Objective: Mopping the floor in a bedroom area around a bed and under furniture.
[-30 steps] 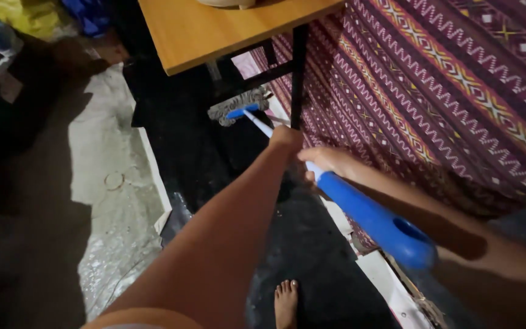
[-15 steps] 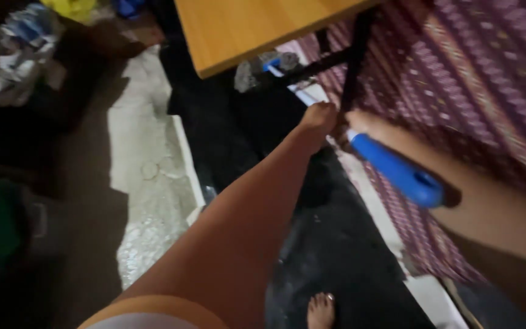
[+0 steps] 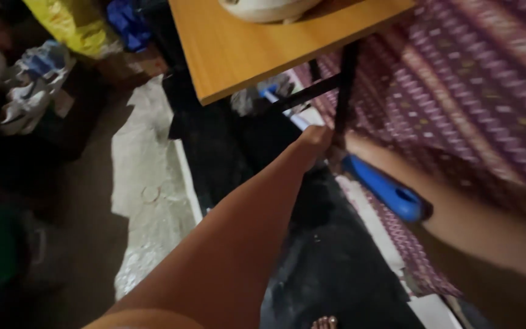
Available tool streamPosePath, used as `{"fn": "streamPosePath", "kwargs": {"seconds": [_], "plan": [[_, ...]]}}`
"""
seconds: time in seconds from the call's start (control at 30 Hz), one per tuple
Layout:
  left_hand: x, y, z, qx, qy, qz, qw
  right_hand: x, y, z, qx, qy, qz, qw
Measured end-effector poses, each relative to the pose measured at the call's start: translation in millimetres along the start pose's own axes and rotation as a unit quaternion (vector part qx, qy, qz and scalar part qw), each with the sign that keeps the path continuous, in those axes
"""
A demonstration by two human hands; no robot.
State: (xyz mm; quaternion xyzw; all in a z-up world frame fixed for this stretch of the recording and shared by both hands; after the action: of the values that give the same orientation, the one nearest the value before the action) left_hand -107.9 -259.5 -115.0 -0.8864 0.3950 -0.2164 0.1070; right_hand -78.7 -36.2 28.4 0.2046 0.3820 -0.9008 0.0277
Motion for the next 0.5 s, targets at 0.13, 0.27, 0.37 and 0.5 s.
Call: {"fn": "streamPosePath", "kwargs": {"seconds": [0.13, 0.27, 0.37, 0.5], "plan": [[-35.1, 0.6, 32.3, -0.17, 0.327, -0.009, 0.93, -7.1, -77.9, -18.9, 0.014, -0.001, -0.026, 1.0], [-74.5, -139.4, 8.4, -0.462, 0.517, -0.09, 0.715, -16.2, -176.1, -58.8, 0.026, 0.003, -0.062, 0.998], [-97.0, -262.1, -31.9, -0.329, 0.364, -0.067, 0.869, -29.5, -234.7, -108.8, 0.029, 0.002, -0.076, 0.997], [-141.1, -405.9, -78.7, -0.204, 0.321, -0.077, 0.922, -46.6, -293.0, -167.2, 0.029, -0.005, -0.086, 0.996]]}}
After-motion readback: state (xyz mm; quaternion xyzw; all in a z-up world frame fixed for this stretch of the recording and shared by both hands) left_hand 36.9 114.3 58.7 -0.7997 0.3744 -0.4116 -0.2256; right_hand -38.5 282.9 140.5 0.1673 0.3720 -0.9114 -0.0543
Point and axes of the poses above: each hand's wrist, its own y-axis towards the middle knuckle, its own x-axis out of the back of the hand, z = x × y, the point moved 4 cm from there along y, towards the middle knuckle, and after that the axes turned 1 degree about x, right-handed, at the moved point
